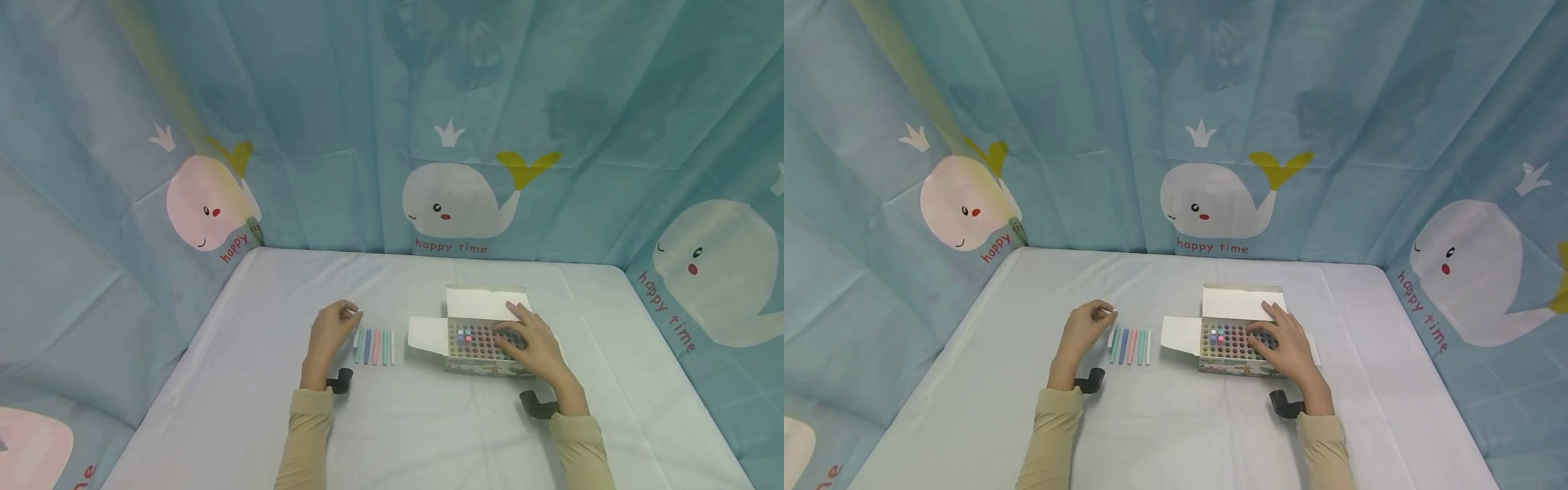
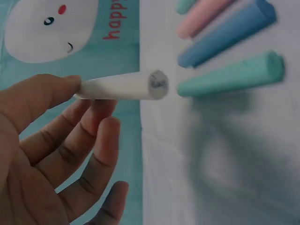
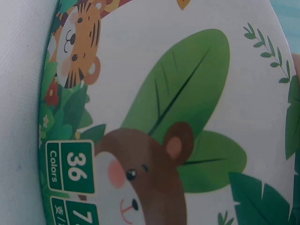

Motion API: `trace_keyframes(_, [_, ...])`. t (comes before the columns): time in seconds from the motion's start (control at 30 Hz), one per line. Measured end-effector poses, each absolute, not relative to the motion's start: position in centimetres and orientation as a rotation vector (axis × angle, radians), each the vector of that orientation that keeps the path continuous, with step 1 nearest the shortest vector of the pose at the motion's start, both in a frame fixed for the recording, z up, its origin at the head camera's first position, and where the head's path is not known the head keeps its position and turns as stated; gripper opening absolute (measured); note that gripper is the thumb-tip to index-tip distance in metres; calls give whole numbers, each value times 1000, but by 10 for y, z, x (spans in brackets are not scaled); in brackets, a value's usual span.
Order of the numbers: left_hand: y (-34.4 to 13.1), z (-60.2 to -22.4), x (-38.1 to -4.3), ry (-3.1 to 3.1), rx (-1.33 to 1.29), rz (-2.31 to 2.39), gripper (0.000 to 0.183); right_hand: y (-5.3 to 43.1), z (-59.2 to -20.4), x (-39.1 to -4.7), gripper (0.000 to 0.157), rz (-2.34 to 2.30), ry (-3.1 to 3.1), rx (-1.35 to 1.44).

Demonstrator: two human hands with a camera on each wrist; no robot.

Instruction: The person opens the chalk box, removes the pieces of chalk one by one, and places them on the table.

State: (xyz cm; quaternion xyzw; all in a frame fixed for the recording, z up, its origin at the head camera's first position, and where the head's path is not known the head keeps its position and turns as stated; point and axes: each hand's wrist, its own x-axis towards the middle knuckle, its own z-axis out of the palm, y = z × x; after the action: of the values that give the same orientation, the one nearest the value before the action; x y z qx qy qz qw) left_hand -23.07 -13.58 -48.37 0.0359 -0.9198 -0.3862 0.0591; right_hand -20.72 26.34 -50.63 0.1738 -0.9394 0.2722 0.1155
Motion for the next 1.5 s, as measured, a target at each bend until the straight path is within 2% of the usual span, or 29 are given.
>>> trace_keyframes(0.47, [-147, -504, -232, -2945, 242, -1126, 25, 264, -507, -207, 23, 790, -2738, 530])
trace_keyframes(0.93, [-146, -510, -230, -2971, 244, -1083, 26, 264, -507, -208, 24, 783, -2757, 509])
trace_keyframes(1.5, [-118, -486, -231, -2837, 5, -936, 21, 264, -508, -208, 23, 769, -2745, 530])
